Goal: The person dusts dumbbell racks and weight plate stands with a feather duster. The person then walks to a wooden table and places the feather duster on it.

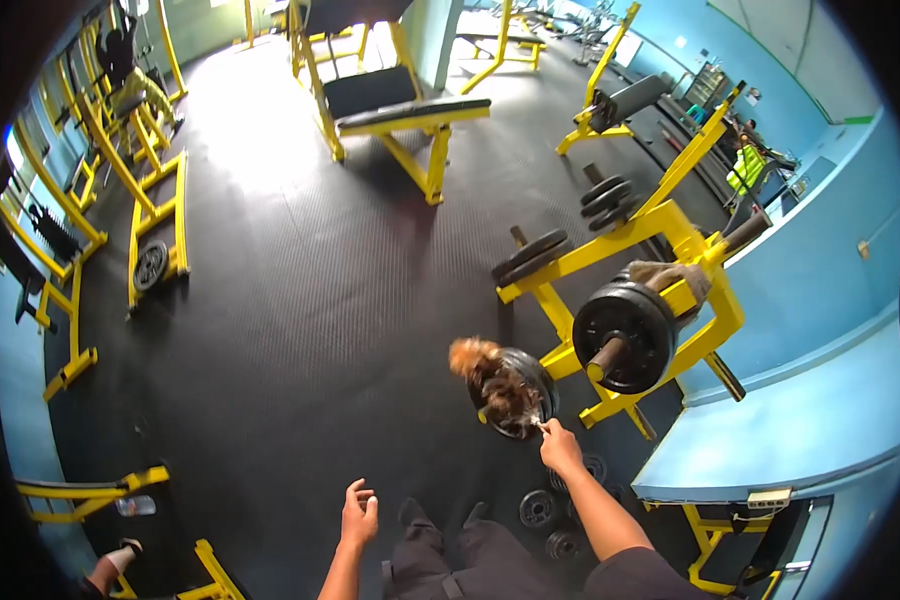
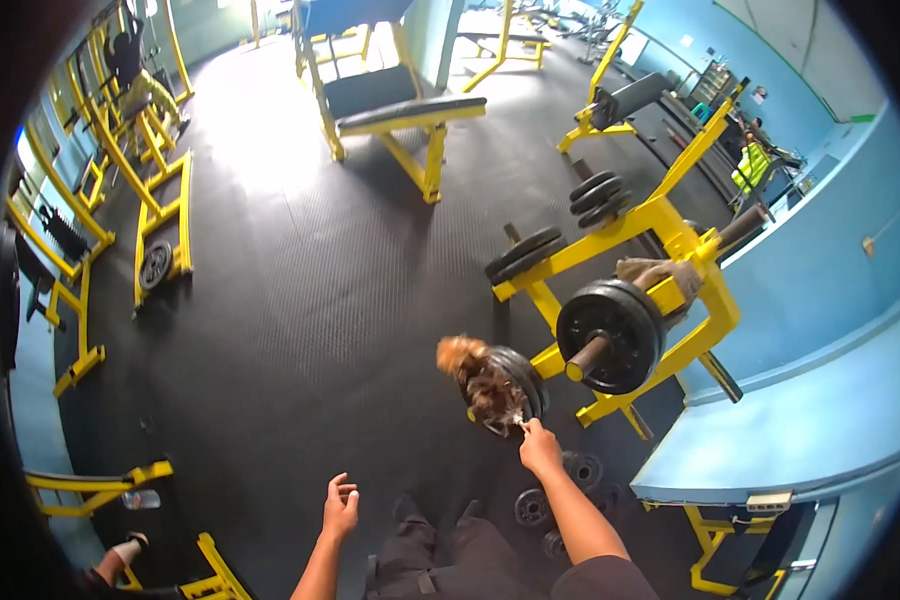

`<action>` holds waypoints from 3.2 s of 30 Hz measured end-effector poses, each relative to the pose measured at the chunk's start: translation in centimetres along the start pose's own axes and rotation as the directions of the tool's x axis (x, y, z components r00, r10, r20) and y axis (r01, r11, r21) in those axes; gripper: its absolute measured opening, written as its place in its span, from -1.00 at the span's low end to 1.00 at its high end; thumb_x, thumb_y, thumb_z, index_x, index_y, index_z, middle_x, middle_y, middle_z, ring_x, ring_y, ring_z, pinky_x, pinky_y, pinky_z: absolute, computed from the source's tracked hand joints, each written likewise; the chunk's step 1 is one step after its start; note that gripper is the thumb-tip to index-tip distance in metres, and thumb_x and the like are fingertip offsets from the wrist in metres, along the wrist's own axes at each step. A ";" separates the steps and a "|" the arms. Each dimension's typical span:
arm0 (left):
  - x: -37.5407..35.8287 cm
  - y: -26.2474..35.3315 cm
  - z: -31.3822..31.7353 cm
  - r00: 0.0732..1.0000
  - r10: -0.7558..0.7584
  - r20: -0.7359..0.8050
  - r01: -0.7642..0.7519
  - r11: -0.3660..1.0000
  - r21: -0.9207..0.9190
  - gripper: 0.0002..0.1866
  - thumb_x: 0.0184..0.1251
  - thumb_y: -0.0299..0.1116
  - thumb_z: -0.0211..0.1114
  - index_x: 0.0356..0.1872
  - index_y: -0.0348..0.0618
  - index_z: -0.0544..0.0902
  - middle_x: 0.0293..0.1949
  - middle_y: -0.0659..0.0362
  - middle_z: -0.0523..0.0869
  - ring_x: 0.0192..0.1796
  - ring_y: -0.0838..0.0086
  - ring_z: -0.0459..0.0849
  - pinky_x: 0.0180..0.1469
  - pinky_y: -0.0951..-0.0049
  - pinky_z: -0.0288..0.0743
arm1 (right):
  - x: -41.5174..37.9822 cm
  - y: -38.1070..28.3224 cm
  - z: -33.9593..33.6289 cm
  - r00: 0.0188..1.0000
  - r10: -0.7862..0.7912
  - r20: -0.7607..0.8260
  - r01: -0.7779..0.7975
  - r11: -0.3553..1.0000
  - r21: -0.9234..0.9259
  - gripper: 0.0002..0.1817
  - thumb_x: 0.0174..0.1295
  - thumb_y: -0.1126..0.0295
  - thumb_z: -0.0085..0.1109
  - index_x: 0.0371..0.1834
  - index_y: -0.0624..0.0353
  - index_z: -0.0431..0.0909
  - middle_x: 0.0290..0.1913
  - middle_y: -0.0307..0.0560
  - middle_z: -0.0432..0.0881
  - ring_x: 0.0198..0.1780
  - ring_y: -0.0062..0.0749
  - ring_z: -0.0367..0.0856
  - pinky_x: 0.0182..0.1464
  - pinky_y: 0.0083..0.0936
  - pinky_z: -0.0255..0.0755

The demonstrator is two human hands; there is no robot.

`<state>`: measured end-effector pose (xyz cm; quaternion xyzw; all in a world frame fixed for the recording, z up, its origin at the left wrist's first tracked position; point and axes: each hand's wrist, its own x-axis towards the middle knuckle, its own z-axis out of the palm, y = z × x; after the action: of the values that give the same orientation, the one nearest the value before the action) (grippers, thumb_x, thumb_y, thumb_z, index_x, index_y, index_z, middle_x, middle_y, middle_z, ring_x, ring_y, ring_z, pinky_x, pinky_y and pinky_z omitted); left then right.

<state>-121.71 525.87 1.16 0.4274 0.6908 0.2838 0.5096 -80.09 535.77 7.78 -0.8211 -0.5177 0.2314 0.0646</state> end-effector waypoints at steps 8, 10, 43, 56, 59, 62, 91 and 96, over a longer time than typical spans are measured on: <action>4.1 5.9 -9.1 0.986 0.060 -0.157 -0.050 0.996 0.070 -0.52 0.44 -0.39 0.17 0.36 -0.11 0.40 0.07 0.02 0.68 -0.02 0.28 0.70 0.08 0.28 0.58 | 2.9 -6.5 5.2 0.789 0.596 0.148 -0.577 0.638 0.510 -0.72 0.32 0.52 -0.06 0.04 0.04 0.21 -0.12 0.20 0.57 -0.51 -0.06 0.60 -0.61 -0.02 0.46; 5.7 6.7 -9.1 0.989 0.077 -0.130 -0.069 0.995 0.066 -0.53 0.45 -0.39 0.17 0.36 -0.11 0.40 0.06 0.02 0.68 -0.03 0.29 0.70 0.07 0.29 0.59 | 4.2 -8.5 6.8 0.824 0.449 0.347 -0.565 0.703 0.432 -0.73 0.31 0.52 -0.07 0.06 0.06 0.34 -0.17 0.09 0.62 -0.64 -0.26 0.50 -0.62 -0.17 0.44; 72.5 33.7 2.4 0.797 0.024 0.603 -0.126 0.984 0.128 -0.62 0.47 -0.43 0.19 0.28 -0.16 0.48 0.03 0.11 0.68 -0.03 0.45 0.64 0.07 0.42 0.53 | 50.1 -14.3 -1.3 0.570 0.795 -0.208 -0.579 0.569 0.584 -0.55 0.40 0.39 -0.05 0.34 0.11 0.53 0.11 0.26 0.67 0.10 0.12 0.67 0.08 -0.22 0.54; 88.5 43.6 11.0 0.675 -0.055 0.735 -0.187 0.952 0.242 -0.61 0.51 -0.44 0.15 0.31 -0.18 0.44 0.07 0.05 0.66 -0.01 0.41 0.65 0.13 0.36 0.54 | 55.9 -18.9 -3.2 0.686 0.644 -0.340 -0.648 0.752 0.118 -0.46 0.35 0.55 0.03 0.43 0.14 0.44 -0.27 0.21 0.65 -0.17 0.12 0.66 -0.10 -0.15 0.55; 87.9 44.7 13.6 0.626 -0.132 0.769 -0.173 0.938 0.302 -0.61 0.51 -0.43 0.14 0.30 -0.19 0.45 0.12 -0.01 0.66 0.08 0.33 0.67 0.17 0.33 0.53 | 57.8 -20.9 -4.8 0.696 0.691 -0.197 -0.700 0.713 0.027 -0.44 0.35 0.49 0.07 0.46 0.05 0.41 -0.22 0.14 0.59 -0.15 0.07 0.65 -0.08 -0.13 0.55; 87.2 45.9 15.2 0.583 -0.201 0.787 -0.188 0.910 0.371 -0.61 0.51 -0.44 0.13 0.31 -0.21 0.44 0.17 -0.06 0.65 0.18 0.25 0.66 0.21 0.32 0.52 | 60.2 -20.7 -5.7 0.616 0.787 0.038 -0.778 0.615 -0.126 -0.41 0.36 0.43 0.09 0.50 -0.03 0.37 -0.11 0.10 0.57 -0.12 0.05 0.64 -0.08 -0.11 0.57; 104.0 56.6 26.3 0.491 -0.283 0.824 -0.226 0.872 0.434 -0.52 0.51 -0.43 0.14 0.39 -0.18 0.33 0.15 0.01 0.60 0.03 0.36 0.62 0.13 0.34 0.52 | 73.2 -24.9 1.8 0.418 0.855 0.309 -0.893 0.449 -0.035 -0.29 0.24 0.52 0.05 0.54 -0.01 0.26 0.10 0.25 0.54 -0.02 0.16 0.66 0.01 0.01 0.54; 106.9 56.8 26.5 0.457 -0.314 0.832 -0.313 0.819 0.481 -0.49 0.51 -0.43 0.13 0.43 -0.17 0.27 0.16 0.00 0.58 0.04 0.38 0.60 0.13 0.35 0.52 | 67.4 -25.2 2.3 0.320 0.885 0.339 -0.899 0.397 -0.187 -0.26 0.29 0.46 0.09 0.57 -0.28 0.23 0.08 0.07 0.54 -0.08 0.07 0.68 -0.05 -0.09 0.58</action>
<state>-91.89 645.64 -9.65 0.6424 0.3719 -0.2038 0.6384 -77.80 606.27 -6.65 -0.9045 0.0215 0.3941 -0.1616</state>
